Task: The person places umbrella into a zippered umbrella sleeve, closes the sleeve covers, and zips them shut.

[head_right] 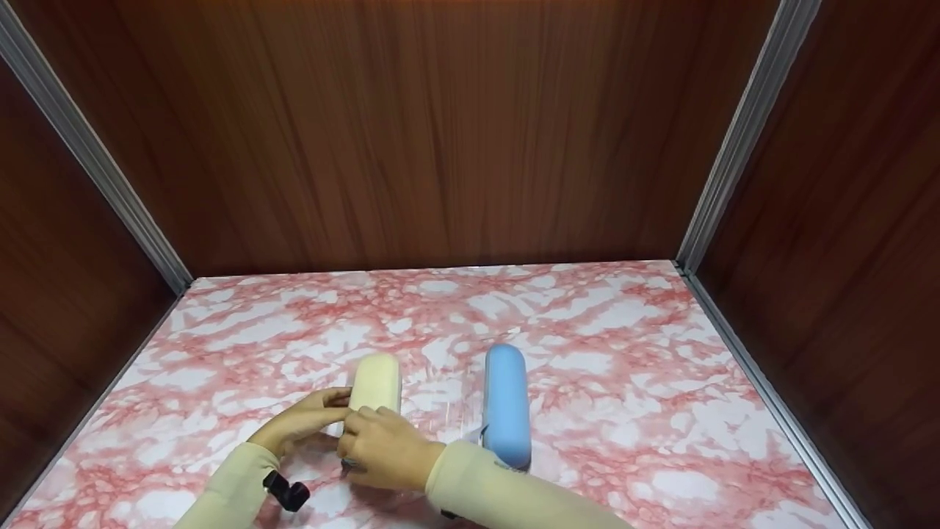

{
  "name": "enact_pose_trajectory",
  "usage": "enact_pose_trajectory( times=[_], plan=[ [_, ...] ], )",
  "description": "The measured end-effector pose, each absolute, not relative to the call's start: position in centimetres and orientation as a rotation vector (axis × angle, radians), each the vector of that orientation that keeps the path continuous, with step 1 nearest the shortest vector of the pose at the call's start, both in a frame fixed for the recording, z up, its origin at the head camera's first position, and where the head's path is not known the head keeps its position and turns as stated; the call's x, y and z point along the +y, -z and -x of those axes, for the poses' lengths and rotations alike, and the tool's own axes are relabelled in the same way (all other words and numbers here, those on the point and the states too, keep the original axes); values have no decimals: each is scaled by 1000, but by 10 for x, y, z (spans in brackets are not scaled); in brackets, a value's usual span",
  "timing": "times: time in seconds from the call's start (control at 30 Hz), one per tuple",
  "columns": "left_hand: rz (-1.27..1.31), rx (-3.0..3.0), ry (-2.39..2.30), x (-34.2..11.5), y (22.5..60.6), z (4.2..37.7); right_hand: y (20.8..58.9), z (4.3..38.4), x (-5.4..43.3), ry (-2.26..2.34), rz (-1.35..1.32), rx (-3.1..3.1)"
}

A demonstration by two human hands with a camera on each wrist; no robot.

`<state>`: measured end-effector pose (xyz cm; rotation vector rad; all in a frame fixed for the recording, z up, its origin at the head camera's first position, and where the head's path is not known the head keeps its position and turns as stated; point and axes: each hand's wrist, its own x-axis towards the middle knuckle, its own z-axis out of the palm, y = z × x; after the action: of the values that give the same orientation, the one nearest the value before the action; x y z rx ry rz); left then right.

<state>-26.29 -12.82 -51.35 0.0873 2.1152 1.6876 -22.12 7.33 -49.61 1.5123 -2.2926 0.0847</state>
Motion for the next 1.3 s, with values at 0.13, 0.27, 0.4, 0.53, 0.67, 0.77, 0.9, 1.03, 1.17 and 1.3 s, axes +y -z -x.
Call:
enact_pose_trajectory(
  times=[0.13, 0.27, 0.4, 0.53, 0.67, 0.77, 0.9, 1.03, 1.17, 1.3],
  plan=[
    [-105, 2158, -1653, -129, 513, 262, 500, 217, 62, 100, -1479, -2201],
    [-129, 2172, -1663, -129, 513, 261, 504, 214, 53, 330, -1420, -2119],
    [-138, 2162, -1678, -130, 516, 259, 506, 210, 47, 505, -1386, -2096],
    [-148, 2210, -1650, -132, 516, 259, 509, 209, 43, 537, -1377, -2088],
    [-134, 2218, -1651, -130, 514, 258, 512, 212, 41, 523, -1372, -2049],
    [-117, 2191, -1668, -127, 513, 257, 512, 213, 42, 516, -1378, -2032],
    [-116, 2195, -1648, -125, 511, 259, 510, 213, 42, 536, -1376, -2048],
    [-133, 2196, -1629, -125, 509, 261, 507, 208, 40, 624, -1349, -2095],
    [-145, 2219, -1615, -125, 508, 261, 504, 202, 34, 717, -1296, -2141],
    [-151, 2252, -1594, -124, 508, 261, 504, 199, 30, 747, -1270, -2166]
  ],
)
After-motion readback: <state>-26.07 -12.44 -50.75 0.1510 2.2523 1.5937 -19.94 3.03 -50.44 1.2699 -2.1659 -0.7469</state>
